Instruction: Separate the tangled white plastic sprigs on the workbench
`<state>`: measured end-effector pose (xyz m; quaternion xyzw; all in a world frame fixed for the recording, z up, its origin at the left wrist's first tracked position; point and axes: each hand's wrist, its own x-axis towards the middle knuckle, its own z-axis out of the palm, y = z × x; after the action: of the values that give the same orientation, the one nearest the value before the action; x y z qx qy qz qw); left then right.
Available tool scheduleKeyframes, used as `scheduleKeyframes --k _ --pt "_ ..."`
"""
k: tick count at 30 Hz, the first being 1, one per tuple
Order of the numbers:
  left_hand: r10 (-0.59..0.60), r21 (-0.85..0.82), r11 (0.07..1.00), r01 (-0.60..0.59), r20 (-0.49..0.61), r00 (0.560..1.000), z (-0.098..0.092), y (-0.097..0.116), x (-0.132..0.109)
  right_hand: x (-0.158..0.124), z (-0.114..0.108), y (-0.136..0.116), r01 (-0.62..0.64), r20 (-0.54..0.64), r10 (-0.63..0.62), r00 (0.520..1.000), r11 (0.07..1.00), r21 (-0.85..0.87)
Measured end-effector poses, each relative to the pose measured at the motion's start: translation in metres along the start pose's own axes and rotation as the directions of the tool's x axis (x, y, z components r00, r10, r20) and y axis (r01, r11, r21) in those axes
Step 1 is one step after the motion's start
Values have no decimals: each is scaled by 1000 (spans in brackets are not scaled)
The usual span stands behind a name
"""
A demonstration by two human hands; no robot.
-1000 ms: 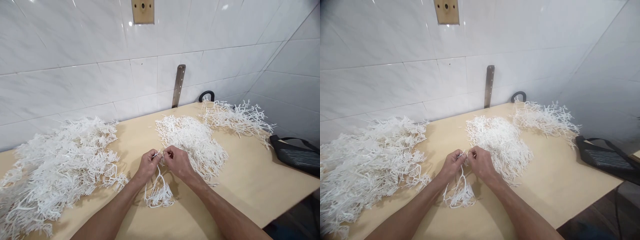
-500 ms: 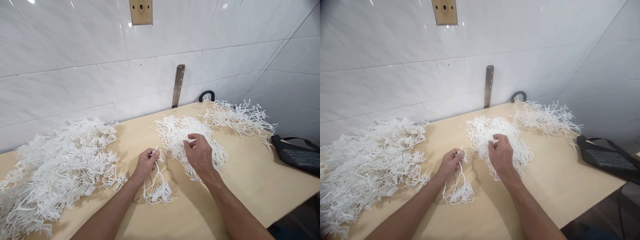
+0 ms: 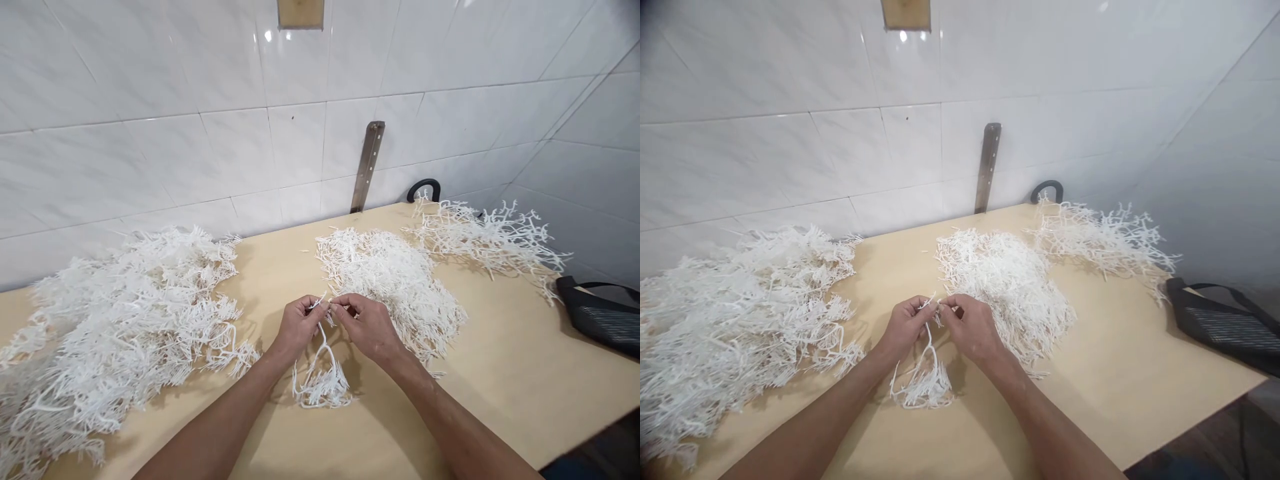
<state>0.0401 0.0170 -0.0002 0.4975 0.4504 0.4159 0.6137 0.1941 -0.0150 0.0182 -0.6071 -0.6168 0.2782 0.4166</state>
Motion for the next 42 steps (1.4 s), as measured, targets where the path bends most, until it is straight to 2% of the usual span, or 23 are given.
scheduleKeyframes --k 6,12,15,19,22,24,26,30,31,33,35,37,39,42 --pt "51 97 994 -55 41 998 1 -3 1 1 0 5 19 -13 -20 1000 998 -64" --pt "154 341 928 -147 8 988 4 -8 2 0 3 14 189 -26 -203 979 946 -262" --pt "156 381 911 -159 40 987 4 -6 2 0 4 17 251 -23 -272 962 916 -313" --pt "125 318 938 -139 66 990 1 -2 4 2 6 16 248 -7 -263 965 917 -312" --pt "100 198 974 -112 68 993 0 3 3 1 9 11 87 -43 -97 994 976 -197" --pt "81 118 989 -90 79 994 0 6 0 1 13 7 -13 -77 4 997 993 -121" --pt "70 65 995 -76 96 993 0 9 -3 1 16 6 29 -140 -48 989 991 -128" --pt "70 -17 998 -68 130 989 -3 11 -7 6 10 15 250 -232 -324 917 921 -299" --pt "51 -35 998 -47 137 989 -4 11 -8 9 5 19 240 -263 -332 906 914 -327" --pt "-6 -70 997 17 156 988 -6 11 -8 13 -9 26 131 -419 -276 865 930 -344" --pt "-47 -106 992 65 159 986 -7 11 -6 15 -23 31 54 -490 -203 848 952 -301" --pt "-61 -132 988 79 132 989 -8 12 -4 17 -36 33 0 -568 -174 805 956 -293" --pt "-75 -148 985 88 94 993 -9 11 -1 18 -46 33 -20 -599 -198 775 941 -338" --pt "-95 -159 981 108 86 992 -9 11 0 19 -53 30 -28 -557 -228 799 911 -412"
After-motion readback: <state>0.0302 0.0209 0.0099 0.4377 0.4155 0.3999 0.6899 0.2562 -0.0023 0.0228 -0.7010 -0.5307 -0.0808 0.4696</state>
